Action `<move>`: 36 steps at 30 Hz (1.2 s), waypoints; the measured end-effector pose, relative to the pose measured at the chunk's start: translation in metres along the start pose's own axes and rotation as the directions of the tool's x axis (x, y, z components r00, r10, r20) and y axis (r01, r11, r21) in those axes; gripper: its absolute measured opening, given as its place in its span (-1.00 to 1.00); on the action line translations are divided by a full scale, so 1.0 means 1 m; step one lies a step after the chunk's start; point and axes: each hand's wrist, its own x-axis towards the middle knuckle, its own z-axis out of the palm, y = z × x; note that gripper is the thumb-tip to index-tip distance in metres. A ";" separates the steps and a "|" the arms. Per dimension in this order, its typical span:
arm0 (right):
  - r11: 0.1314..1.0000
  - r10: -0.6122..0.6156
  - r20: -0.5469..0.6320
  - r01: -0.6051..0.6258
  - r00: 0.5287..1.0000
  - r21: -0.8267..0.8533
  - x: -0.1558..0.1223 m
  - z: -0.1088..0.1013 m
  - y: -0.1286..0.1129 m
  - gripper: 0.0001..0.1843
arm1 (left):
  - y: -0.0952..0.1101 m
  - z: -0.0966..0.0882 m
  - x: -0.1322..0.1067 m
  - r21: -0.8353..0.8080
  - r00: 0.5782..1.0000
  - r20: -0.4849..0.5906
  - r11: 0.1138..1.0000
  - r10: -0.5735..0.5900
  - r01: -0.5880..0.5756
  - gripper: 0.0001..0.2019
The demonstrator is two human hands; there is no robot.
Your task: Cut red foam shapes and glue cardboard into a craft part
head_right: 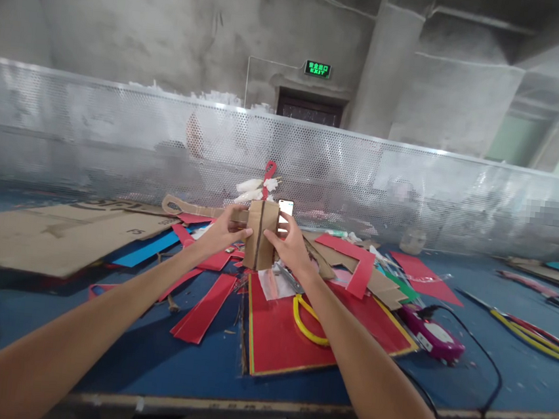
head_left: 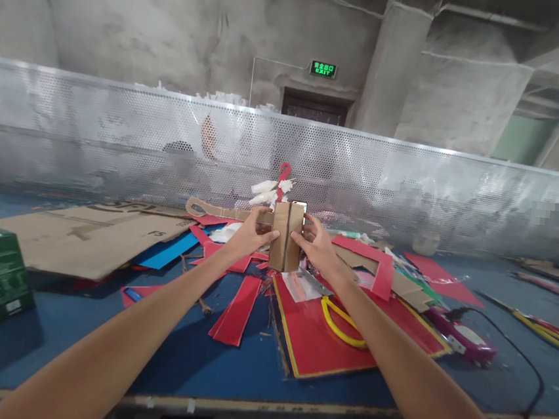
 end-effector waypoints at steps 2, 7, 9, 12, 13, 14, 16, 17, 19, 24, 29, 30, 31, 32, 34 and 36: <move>1.000 0.002 -0.002 -0.002 1.000 -0.012 0.000 0.000 -0.001 -0.28 | 0.000 0.000 0.000 0.000 1.000 -0.002 1.000 0.002 -0.002 -0.30; 1.000 0.005 0.000 -0.005 1.000 -0.013 0.000 0.000 -0.002 -0.30 | -0.001 0.000 0.001 0.011 1.000 -0.007 1.000 -0.006 0.006 -0.31; 1.000 0.010 0.003 -0.010 1.000 -0.001 -0.001 0.000 -0.002 -0.30 | -0.002 0.000 0.001 0.025 1.000 -0.008 1.000 -0.005 0.005 -0.31; 0.999 0.031 0.011 -0.031 0.999 0.023 -0.002 -0.001 -0.001 -0.29 | -0.002 -0.001 0.001 0.038 1.000 -0.013 0.999 -0.004 0.004 -0.30; 0.999 0.036 0.014 -0.037 0.999 0.027 -0.002 -0.001 -0.001 -0.28 | -0.002 -0.001 0.001 0.038 1.000 -0.014 0.999 -0.006 0.007 -0.30; 0.999 0.039 0.015 -0.039 0.999 0.027 -0.002 -0.001 -0.001 -0.27 | -0.001 -0.001 0.001 0.039 1.000 -0.015 0.999 -0.011 0.012 -0.29; 0.999 0.041 0.016 -0.041 0.999 0.029 -0.002 0.000 0.000 -0.27 | 0.000 -0.001 0.001 0.047 0.999 -0.021 0.999 -0.025 0.026 -0.29; 0.999 0.044 0.017 -0.044 0.999 0.032 -0.002 0.000 0.000 -0.27 | 0.002 0.000 0.000 0.056 0.999 -0.026 0.998 -0.033 0.034 -0.30; 0.997 0.057 0.024 -0.058 0.998 0.044 -0.003 0.001 0.000 -0.26 | 0.004 0.000 -0.001 0.071 0.999 -0.035 0.997 -0.036 0.039 -0.30; 0.995 0.062 0.040 -0.065 0.997 0.072 -0.004 0.003 0.000 -0.26 | 0.007 0.001 -0.001 0.080 0.997 -0.064 0.996 -0.041 0.046 -0.32; 0.995 0.053 0.048 -0.057 0.997 0.080 -0.004 0.003 -0.002 -0.25 | 0.005 0.001 0.000 0.071 0.996 -0.083 0.996 -0.043 0.048 -0.32; 0.995 0.052 0.048 -0.056 0.997 0.082 -0.004 0.003 -0.002 -0.26 | 0.005 0.001 0.000 0.071 0.996 -0.078 0.996 -0.040 0.046 -0.32; 0.995 0.052 0.047 -0.055 0.998 0.082 -0.005 0.003 -0.002 -0.26 | 0.005 0.001 -0.001 0.073 0.997 -0.072 0.996 -0.040 0.045 -0.33; 0.995 0.051 0.045 -0.055 0.998 0.080 -0.005 0.003 -0.001 -0.27 | 0.005 0.002 -0.001 0.075 0.997 -0.067 0.996 -0.040 0.045 -0.33; 0.996 0.048 0.041 -0.050 0.998 0.070 -0.004 0.003 0.001 -0.27 | 0.006 0.002 -0.001 0.081 0.997 -0.068 0.996 -0.042 0.047 -0.34; 0.997 0.038 0.037 -0.041 0.999 0.062 -0.003 0.003 0.004 -0.25 | 0.007 0.003 -0.001 0.080 0.997 -0.071 0.996 -0.039 0.045 -0.34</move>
